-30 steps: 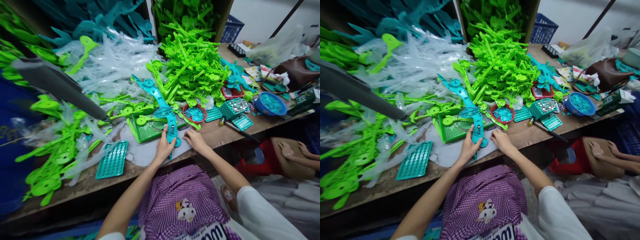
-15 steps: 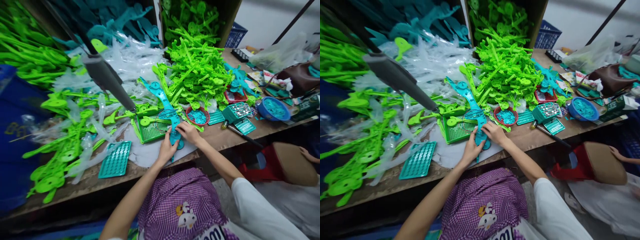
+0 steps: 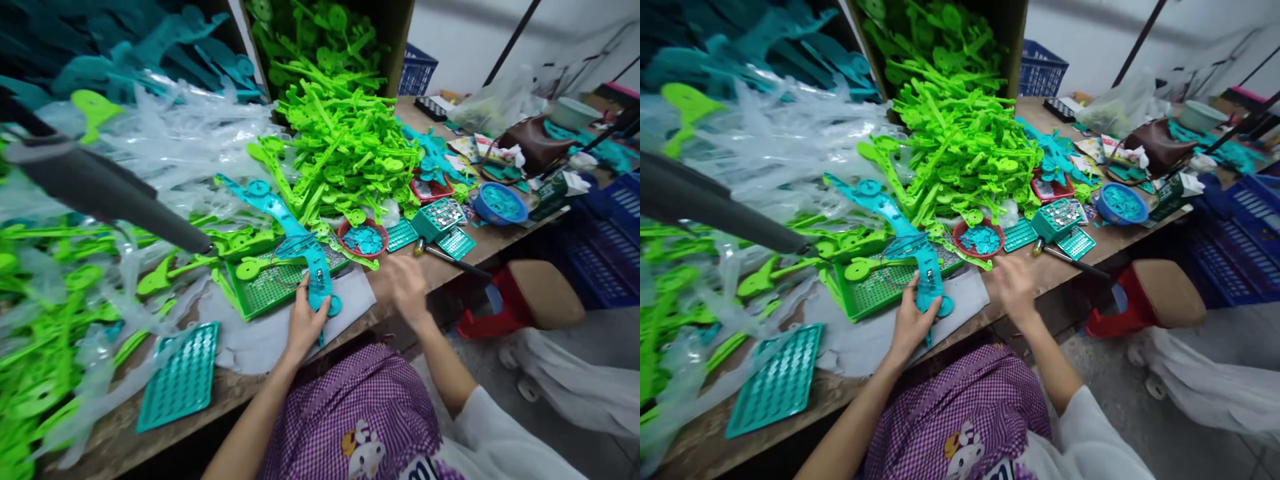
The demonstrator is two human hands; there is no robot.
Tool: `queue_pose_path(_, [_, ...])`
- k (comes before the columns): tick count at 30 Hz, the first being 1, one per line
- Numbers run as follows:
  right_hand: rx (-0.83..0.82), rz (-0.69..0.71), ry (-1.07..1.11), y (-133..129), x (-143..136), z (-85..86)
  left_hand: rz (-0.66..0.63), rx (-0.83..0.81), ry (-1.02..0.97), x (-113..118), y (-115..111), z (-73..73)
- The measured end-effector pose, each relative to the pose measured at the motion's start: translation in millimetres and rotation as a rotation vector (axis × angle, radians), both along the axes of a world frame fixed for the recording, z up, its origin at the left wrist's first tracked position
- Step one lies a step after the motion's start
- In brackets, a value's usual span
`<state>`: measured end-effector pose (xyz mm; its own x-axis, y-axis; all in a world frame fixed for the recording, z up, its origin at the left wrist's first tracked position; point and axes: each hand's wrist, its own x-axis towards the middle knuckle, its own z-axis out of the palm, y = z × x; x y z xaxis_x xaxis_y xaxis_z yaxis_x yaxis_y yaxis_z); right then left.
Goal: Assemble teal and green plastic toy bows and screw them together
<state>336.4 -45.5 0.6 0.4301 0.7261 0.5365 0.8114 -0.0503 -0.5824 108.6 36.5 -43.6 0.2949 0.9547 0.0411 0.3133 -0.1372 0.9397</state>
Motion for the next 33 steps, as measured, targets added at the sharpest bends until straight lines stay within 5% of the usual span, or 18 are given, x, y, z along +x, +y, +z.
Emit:
queue_pose_path(5, [-0.191,-0.573,0.080,-23,161,12.6,-0.018,-0.087,0.032,1,1,3.3])
queue_pose_path(8, [-0.339,-0.598,-0.006,-19,216,13.4,-0.018,-0.126,0.034,2,2,7.4])
queue_pose_path(12, [-0.486,-0.549,-0.041,-4,238,7.0,-0.020,-0.130,-0.007,4,2,8.6])
queue_pose_path(20, [-0.582,-0.379,-0.120,-2,245,2.8,-0.018,-0.097,0.030,4,3,9.0])
queue_pose_path(26, [-0.545,-0.392,-0.129,-8,244,16.3,-0.029,-0.086,0.034,4,1,8.2])
queue_pose_path(30, [-0.102,-0.375,-0.116,-7,168,28.2,-0.035,-0.057,0.038,3,1,5.9])
queue_pose_path(33, [0.035,0.127,-0.011,4,61,23.0,-0.043,-0.060,0.050,3,0,5.9])
